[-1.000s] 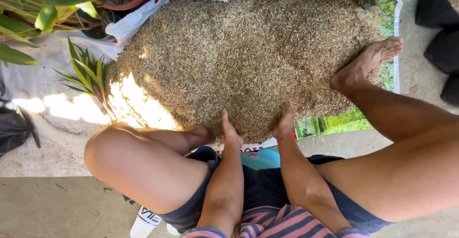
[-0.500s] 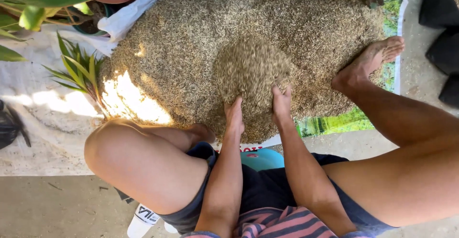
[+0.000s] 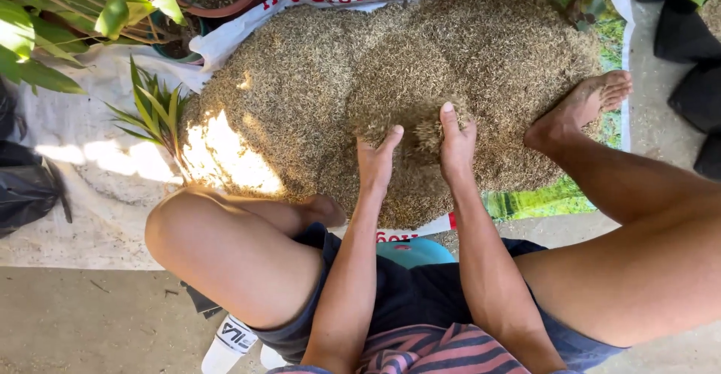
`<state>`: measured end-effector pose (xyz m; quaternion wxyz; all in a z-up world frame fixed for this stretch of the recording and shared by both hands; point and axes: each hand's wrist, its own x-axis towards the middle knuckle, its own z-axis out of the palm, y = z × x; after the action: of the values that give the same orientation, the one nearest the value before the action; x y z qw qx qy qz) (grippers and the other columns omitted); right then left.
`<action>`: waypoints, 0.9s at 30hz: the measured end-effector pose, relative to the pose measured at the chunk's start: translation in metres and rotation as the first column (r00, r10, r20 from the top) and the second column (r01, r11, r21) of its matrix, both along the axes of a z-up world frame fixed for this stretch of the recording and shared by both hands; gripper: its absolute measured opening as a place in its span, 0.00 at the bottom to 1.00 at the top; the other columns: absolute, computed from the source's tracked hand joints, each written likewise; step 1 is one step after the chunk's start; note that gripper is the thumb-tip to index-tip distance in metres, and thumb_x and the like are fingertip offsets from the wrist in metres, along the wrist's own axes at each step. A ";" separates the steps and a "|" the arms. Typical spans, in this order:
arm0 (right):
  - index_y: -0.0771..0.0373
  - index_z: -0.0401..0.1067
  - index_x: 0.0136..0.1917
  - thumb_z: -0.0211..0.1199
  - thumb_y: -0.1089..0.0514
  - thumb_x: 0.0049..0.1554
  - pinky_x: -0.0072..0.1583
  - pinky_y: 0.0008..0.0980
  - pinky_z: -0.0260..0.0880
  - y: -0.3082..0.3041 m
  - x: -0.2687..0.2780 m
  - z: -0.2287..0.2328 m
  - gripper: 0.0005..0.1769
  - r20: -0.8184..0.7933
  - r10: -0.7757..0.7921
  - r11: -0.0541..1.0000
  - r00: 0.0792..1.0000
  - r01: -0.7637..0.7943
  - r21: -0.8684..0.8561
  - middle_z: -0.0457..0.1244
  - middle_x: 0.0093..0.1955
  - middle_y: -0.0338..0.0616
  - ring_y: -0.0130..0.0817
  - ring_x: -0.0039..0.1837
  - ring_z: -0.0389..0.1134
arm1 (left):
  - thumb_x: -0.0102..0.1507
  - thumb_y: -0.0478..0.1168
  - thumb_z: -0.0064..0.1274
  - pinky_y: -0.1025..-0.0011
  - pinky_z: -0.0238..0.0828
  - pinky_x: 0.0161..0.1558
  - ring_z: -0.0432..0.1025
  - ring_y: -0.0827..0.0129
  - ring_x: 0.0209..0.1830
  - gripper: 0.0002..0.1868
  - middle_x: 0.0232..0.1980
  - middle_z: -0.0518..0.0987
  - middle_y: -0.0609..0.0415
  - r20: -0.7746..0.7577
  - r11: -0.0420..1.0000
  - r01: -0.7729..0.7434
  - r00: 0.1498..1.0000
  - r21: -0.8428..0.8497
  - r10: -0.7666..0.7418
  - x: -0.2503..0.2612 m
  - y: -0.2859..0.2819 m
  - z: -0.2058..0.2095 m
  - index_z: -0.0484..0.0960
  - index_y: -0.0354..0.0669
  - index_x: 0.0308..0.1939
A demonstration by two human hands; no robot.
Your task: Preparing a planting medium of rice husks and transplanting a small seedling.
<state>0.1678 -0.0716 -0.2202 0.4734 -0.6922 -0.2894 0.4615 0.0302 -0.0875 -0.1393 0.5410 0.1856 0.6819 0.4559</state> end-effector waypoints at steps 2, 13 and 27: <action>0.62 0.56 0.72 0.57 0.38 0.66 0.71 0.58 0.51 0.007 -0.013 0.050 0.33 0.005 0.214 0.976 0.977 -0.214 0.036 0.53 0.69 0.58 0.55 0.71 0.50 | 0.62 0.55 0.61 0.45 0.40 0.78 0.45 0.41 0.81 0.51 0.79 0.53 0.30 -0.032 0.994 -0.110 0.994 -0.023 0.109 -0.005 -0.004 -0.012 0.52 0.32 0.77; 0.49 0.32 0.84 0.53 0.25 0.60 0.66 0.92 0.43 -0.072 0.018 -0.096 0.54 -0.328 -0.479 0.645 0.814 0.072 -0.761 0.35 0.82 0.64 0.74 0.81 0.36 | 0.61 0.71 0.57 0.44 0.38 0.78 0.23 0.43 0.83 0.65 0.82 0.22 0.40 0.197 0.692 -0.508 0.715 -0.513 0.671 -0.036 -0.043 -0.106 0.28 0.50 0.82; 0.55 0.36 0.85 0.67 0.52 0.56 0.59 0.68 0.68 -0.027 -0.020 -0.090 0.55 -0.068 -0.121 0.855 0.990 0.069 -0.514 0.41 0.80 0.68 0.63 0.74 0.54 | 0.56 0.42 0.70 0.44 0.46 0.74 0.43 0.37 0.81 0.54 0.77 0.51 0.25 0.110 0.906 -0.126 0.976 -0.405 0.186 -0.005 -0.043 -0.159 0.51 0.22 0.75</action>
<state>0.1474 -0.0984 -0.3104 0.3093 -0.7828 -0.0989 0.5309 0.0253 -0.1303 -0.2982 0.5775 -0.0166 0.7309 0.3632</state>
